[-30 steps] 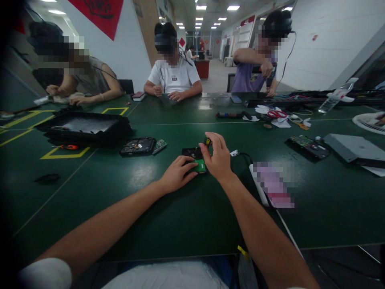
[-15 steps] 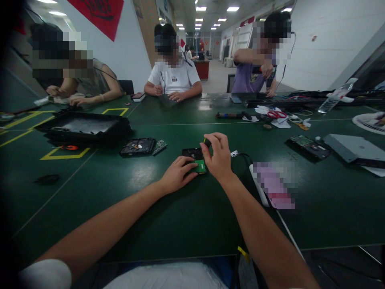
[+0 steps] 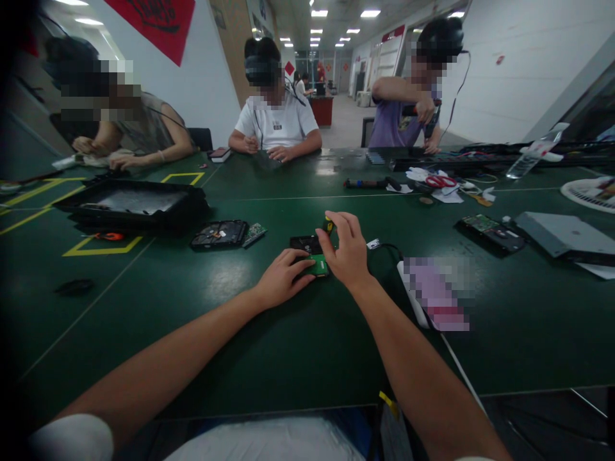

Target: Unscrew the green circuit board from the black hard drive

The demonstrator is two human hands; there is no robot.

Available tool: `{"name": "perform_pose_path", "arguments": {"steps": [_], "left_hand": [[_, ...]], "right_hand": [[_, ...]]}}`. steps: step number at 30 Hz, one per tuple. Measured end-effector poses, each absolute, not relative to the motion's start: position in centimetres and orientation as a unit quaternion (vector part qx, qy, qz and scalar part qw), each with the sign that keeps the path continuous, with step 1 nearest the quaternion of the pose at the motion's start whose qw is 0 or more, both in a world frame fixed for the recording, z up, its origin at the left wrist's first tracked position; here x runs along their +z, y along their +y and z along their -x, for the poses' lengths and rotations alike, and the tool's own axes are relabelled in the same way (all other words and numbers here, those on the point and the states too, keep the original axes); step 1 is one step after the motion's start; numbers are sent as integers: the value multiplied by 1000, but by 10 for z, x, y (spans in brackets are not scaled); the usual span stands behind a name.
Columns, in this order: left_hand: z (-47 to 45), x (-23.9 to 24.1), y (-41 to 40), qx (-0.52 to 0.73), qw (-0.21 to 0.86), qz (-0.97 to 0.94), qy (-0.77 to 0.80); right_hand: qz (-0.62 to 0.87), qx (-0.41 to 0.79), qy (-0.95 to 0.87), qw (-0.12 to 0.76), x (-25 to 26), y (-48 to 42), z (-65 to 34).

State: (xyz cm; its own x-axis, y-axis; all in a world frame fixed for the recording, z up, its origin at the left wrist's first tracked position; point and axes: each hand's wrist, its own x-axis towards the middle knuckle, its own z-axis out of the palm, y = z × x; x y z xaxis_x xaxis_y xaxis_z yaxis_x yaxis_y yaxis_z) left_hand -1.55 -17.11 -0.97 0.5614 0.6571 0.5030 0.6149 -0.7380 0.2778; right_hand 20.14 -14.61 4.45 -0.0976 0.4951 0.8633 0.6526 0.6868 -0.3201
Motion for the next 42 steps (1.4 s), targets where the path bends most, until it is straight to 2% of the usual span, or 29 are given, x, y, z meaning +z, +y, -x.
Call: {"name": "perform_pose_path", "arguments": {"steps": [42], "left_hand": [[17, -11, -171, 294, 34, -884, 361]], "right_hand": [[407, -55, -733, 543, 43, -144, -203]]}}
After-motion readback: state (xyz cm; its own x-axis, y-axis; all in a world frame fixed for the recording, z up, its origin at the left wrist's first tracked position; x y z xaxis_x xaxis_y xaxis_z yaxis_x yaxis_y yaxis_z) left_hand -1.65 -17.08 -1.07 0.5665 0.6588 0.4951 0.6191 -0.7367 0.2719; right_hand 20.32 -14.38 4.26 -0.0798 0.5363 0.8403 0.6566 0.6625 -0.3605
